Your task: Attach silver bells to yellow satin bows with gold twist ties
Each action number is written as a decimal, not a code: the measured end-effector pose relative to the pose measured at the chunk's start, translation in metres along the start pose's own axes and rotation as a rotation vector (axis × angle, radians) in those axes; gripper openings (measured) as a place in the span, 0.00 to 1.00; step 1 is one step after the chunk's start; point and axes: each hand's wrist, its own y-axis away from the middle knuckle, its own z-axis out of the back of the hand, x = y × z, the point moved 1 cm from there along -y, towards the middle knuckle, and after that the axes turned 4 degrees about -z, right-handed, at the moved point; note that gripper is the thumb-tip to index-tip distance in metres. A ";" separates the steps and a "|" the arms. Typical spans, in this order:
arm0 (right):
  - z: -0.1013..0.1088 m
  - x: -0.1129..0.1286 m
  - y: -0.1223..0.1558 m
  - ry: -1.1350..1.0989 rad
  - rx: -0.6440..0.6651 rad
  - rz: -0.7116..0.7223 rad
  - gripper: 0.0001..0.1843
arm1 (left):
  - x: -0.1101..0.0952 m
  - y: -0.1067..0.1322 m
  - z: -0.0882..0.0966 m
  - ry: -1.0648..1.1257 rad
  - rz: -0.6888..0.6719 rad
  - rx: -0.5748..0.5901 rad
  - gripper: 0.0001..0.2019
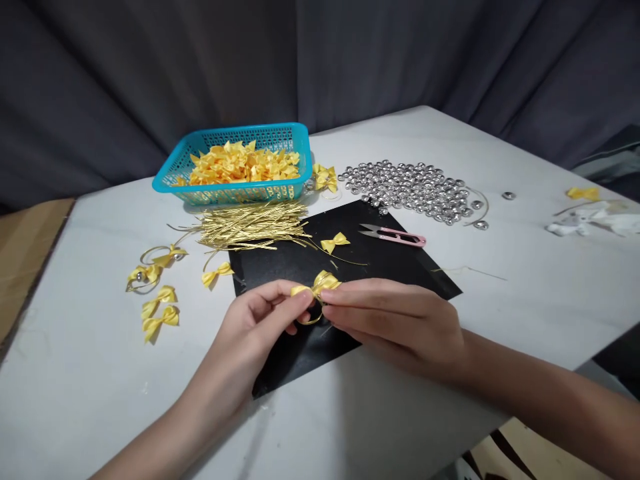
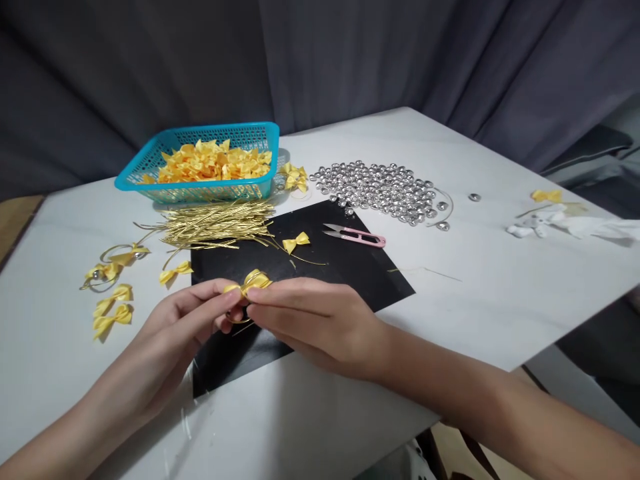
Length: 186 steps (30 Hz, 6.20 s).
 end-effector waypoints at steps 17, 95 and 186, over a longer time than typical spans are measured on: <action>0.005 -0.005 -0.013 -0.128 0.055 -0.256 0.07 | 0.000 -0.004 -0.003 -0.047 0.049 -0.032 0.07; -0.002 0.008 0.001 0.061 -0.019 -0.377 0.06 | 0.009 0.002 -0.009 0.107 0.032 -0.079 0.08; -0.001 0.014 0.002 0.001 -0.126 -0.324 0.09 | -0.004 0.016 -0.013 -0.159 -0.214 -0.226 0.05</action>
